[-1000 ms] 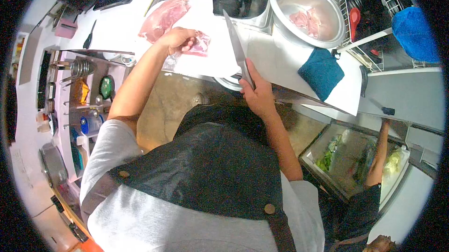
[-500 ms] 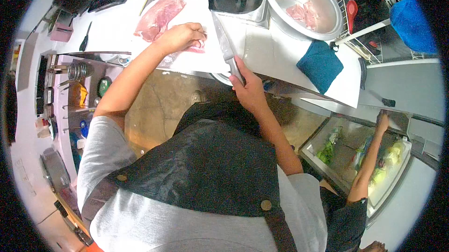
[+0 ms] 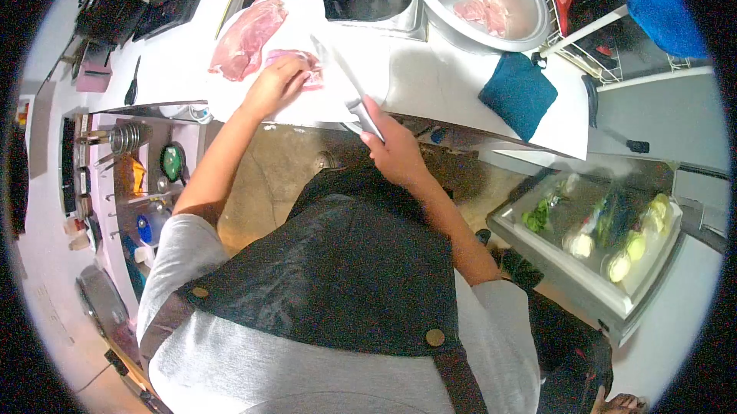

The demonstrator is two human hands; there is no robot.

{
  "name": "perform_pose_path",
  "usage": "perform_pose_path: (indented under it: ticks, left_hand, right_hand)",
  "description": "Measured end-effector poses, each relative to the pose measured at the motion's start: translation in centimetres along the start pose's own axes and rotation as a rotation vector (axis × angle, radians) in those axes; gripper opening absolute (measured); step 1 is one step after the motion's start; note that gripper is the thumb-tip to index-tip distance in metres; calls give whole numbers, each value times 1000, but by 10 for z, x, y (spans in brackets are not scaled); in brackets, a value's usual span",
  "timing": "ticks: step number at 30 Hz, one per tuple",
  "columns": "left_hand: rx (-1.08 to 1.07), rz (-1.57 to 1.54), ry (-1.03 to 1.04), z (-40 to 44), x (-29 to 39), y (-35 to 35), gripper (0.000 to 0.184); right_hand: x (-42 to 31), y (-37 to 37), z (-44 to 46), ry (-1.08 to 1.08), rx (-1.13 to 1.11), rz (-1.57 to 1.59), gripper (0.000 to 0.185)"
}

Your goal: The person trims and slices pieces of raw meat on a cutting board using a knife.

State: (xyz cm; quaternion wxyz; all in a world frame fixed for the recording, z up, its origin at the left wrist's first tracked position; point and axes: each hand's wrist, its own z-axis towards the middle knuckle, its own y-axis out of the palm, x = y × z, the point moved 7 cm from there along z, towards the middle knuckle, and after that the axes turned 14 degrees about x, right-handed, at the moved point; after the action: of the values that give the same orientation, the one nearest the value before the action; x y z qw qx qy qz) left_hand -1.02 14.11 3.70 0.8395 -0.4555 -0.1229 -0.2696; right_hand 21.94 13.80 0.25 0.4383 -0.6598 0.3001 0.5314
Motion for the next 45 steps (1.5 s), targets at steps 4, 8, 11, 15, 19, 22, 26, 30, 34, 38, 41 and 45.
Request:
perform_pose_path:
  ticks: [4, 8, 11, 15, 19, 22, 26, 30, 34, 38, 41, 45]
  left_hand:
    - [104, -51, -173, -8, -5, -5, 11]
    - [133, -93, -233, -7, -8, 0, 10]
    - [126, -125, -205, -4, -12, 5, 10]
    - [90, -152, -195, -2, -15, 9, 10]
    - [68, -177, -201, -1, -17, 9, 10]
    - [30, -175, -143, 2, -16, 8, 10]
    - [23, -205, -91, 2, -22, 6, 11]
    - [0, -206, -123, -3, -36, 5, 10]
    - [17, -235, -97, -4, -39, 4, 10]
    - [55, -215, -101, -5, -45, 5, 12]
    - [79, -222, -124, -4, -47, 0, 14]
    - [178, -312, -241, -12, -57, -9, 13]
  right_hand:
    - [-5, 20, 9, -149, -28, -109, 56]
    - [-13, 36, 18, -168, -39, -111, 56]
    - [-14, 41, 24, -194, 19, -85, 55]
    - [-28, 41, 24, -337, 101, -177, 54]
    - [-29, 46, 20, -318, 138, -176, 53]
    - [-29, 52, 19, -312, 170, -155, 53]
    - [-31, 61, 15, -298, 182, -141, 53]
    - [-29, 70, 6, -237, 171, -113, 52]
    - [-33, 79, 1, -340, 254, -125, 52]
    - [-28, 84, -4, -284, 262, -182, 53]
    - [-27, 82, -16, -253, 202, -249, 55]
    - [-34, 58, -32, -166, 139, -243, 56]
